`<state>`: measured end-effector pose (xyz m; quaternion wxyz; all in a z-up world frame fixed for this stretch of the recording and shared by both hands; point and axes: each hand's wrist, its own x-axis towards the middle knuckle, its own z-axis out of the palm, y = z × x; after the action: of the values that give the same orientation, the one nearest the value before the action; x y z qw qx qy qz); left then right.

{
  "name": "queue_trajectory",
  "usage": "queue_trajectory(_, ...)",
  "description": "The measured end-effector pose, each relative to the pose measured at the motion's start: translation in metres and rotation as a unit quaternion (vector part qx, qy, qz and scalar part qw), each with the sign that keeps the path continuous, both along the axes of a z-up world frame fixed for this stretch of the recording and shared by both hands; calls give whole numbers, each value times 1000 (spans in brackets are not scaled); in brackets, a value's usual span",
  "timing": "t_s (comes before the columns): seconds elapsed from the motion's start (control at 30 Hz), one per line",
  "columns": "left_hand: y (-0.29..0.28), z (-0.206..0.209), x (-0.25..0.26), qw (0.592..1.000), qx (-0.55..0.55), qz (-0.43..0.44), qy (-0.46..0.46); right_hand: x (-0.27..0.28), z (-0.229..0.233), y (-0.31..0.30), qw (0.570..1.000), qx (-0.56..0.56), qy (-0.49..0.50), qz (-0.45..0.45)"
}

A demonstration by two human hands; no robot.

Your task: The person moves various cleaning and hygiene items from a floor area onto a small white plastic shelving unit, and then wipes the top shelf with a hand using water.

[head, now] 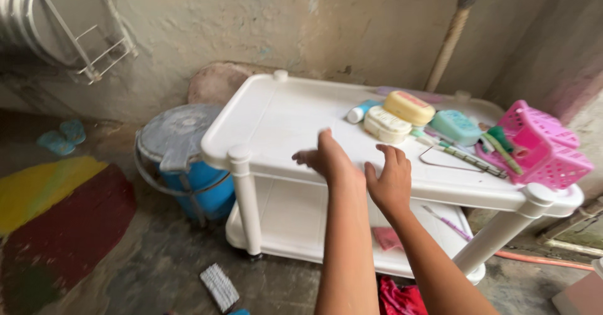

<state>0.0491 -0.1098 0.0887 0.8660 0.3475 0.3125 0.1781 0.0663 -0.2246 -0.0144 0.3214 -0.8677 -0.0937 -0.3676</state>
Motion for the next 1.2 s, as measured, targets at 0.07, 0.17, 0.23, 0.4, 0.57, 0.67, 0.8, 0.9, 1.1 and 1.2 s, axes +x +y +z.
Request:
queue_trajectory(0.07, -19, -32, -7, 993, 112, 4, -23, 20, -5, -20, 997, 3, 44, -65)
queue_trajectory(0.17, -24, -49, 0, 999, -2, -9, -40, 44, -16, -33, 975, 14, 163, -154)
queue_trajectory(0.23, -30, -48, -3, 999, -11, -37, -37, 65, -11, -46, 965, 19, 193, -174)
queue_trajectory(0.4, -14, -28, -1, 996, -55, -63, -39, 95, 4, -44, 947, -7, 276, -161)
queue_trajectory(0.57, -2, -27, 2, 995, -77, -58, -13, 95, 9, -38, 938, -87, 292, -164)
queue_trajectory(0.67, 4, -30, 7, 998, -55, -31, -29, 91, 11, -39, 957, -91, 207, -183)
queue_trajectory(0.8, 11, -33, 9, 997, -63, -27, -28, 83, 19, -29, 956, -122, 196, -179)
queue_trajectory(0.9, 11, -36, 9, 998, -47, -36, -18, 84, 20, -29, 957, -142, 178, -177)
queue_trajectory(1.1, 13, -38, 14, 998, -40, -45, -8, 99, 10, -29, 970, -127, 153, -143)
queue_trajectory(1.2, 10, -39, 17, 998, -39, -58, 4, 98, 10, -29, 971, -134, 93, -176)
